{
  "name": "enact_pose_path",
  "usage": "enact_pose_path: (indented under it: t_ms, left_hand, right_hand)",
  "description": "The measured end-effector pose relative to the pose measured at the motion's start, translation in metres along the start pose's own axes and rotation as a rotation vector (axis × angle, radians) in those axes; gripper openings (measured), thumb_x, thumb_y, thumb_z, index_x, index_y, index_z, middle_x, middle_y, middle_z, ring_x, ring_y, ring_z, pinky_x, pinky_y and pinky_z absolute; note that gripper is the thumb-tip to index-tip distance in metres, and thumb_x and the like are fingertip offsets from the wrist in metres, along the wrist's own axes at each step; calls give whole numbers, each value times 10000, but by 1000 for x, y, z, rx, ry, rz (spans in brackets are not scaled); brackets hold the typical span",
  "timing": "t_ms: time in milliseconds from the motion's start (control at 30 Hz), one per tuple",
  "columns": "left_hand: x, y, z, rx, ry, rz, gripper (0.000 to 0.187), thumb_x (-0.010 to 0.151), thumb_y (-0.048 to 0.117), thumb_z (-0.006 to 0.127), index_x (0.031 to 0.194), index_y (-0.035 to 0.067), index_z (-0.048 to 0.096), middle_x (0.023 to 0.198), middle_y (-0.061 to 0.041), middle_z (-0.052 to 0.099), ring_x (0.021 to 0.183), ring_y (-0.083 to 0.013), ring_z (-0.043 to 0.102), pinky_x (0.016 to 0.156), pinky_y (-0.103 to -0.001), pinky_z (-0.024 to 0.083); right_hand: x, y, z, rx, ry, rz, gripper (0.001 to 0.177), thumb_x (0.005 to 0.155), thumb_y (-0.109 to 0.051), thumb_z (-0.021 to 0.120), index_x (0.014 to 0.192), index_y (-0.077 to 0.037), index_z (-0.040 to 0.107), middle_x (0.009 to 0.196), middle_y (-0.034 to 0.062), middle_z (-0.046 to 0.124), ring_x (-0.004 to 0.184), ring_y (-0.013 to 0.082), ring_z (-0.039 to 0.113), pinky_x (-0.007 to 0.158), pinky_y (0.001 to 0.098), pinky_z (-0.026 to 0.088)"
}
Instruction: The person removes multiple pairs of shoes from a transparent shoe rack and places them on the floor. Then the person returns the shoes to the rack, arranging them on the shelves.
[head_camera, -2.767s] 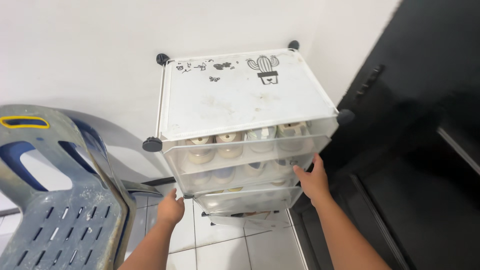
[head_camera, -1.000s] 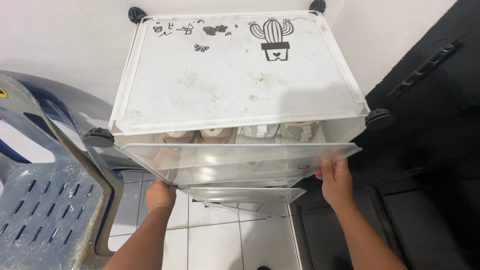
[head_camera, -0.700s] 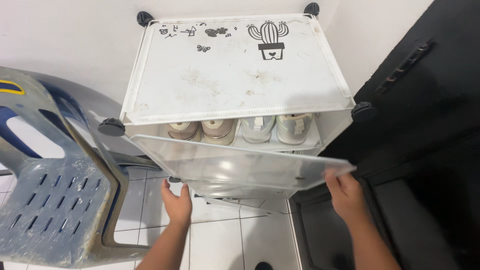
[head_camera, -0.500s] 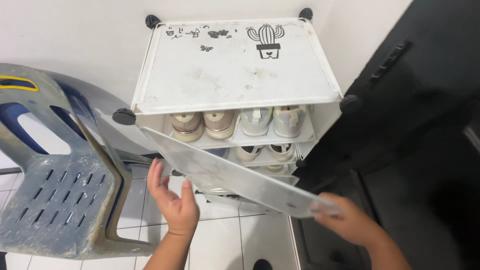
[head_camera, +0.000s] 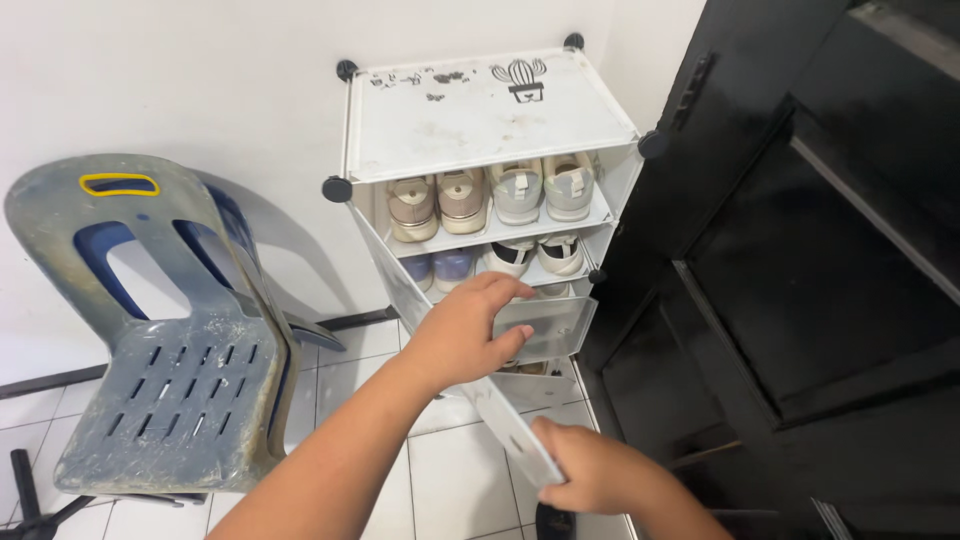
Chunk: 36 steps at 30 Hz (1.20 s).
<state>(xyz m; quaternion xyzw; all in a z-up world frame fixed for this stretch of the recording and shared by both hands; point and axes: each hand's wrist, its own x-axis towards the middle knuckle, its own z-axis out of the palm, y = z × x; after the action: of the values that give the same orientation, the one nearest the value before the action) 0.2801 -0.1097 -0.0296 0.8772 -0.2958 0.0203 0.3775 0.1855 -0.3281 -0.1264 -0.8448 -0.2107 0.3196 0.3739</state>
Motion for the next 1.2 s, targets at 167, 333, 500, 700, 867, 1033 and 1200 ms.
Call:
enact_pose_path:
  t_ms: [167, 333, 500, 700, 867, 1033, 1200]
  left_hand:
    - [-13, 0, -15, 139, -192, -134, 465, 837, 326, 720, 1268, 164, 654, 1288, -112, 647, 1130, -340, 653, 933, -446, 533]
    - [-3, -14, -20, 299, -428, -261, 515, 833, 366, 722, 1316, 219, 620, 1284, -94, 633, 1146, -331, 644, 939, -462, 533]
    - [9, -53, -17, 459, -578, -329, 584, 841, 419, 732, 1374, 233, 584, 1342, -99, 602, 1206, -352, 612, 979, -481, 519]
    - [3, -88, -25, 572, -934, -624, 705, 889, 476, 686, 1518, 250, 464, 1345, -107, 676, 1258, -334, 620, 1048, -466, 509]
    - [40, -124, -29, 663, -925, -853, 690, 904, 480, 703, 1513, 252, 472, 1430, -80, 589, 1321, -310, 583, 1090, -477, 499]
    - [99, -150, -3, 469, -293, -733, 558, 882, 407, 715, 1396, 253, 562, 1419, -75, 577, 1261, -319, 605, 1039, -459, 517]
    - [154, -147, 65, 240, 221, -322, 633, 763, 179, 793, 1356, 181, 570, 1413, -127, 537, 1229, -380, 586, 952, -471, 531]
  right_hand:
    - [14, -29, 40, -7, -171, -115, 643, 747, -258, 827, 1257, -54, 493, 1037, 112, 666, 907, 256, 683, 782, 384, 551]
    - [36, -47, 31, -56, -295, -169, 683, 779, -229, 798, 1379, -121, 491, 1125, 82, 624, 958, 257, 664, 785, 405, 540]
    - [86, -28, -34, -172, -291, -168, 557, 801, -274, 786, 1298, -158, 563, 1095, 49, 671, 960, 215, 681, 784, 382, 550]
    - [168, 20, -156, -328, 175, -157, 522, 742, -282, 840, 1188, -125, 621, 1111, 107, 675, 1019, 286, 684, 857, 404, 548]
    - [223, 18, -225, -497, 436, 30, 644, 744, -250, 840, 1321, -176, 564, 1322, 176, 567, 1264, 385, 529, 1030, 477, 479]
    - [258, 13, -255, -567, 527, 243, 806, 733, -149, 821, 1455, -225, 470, 1530, 189, 374, 1386, 463, 349, 1074, 513, 412]
    - [281, 35, -270, -742, 443, 207, 690, 738, -140, 798, 1395, -151, 588, 1453, 166, 553, 1351, 370, 526, 1112, 457, 463]
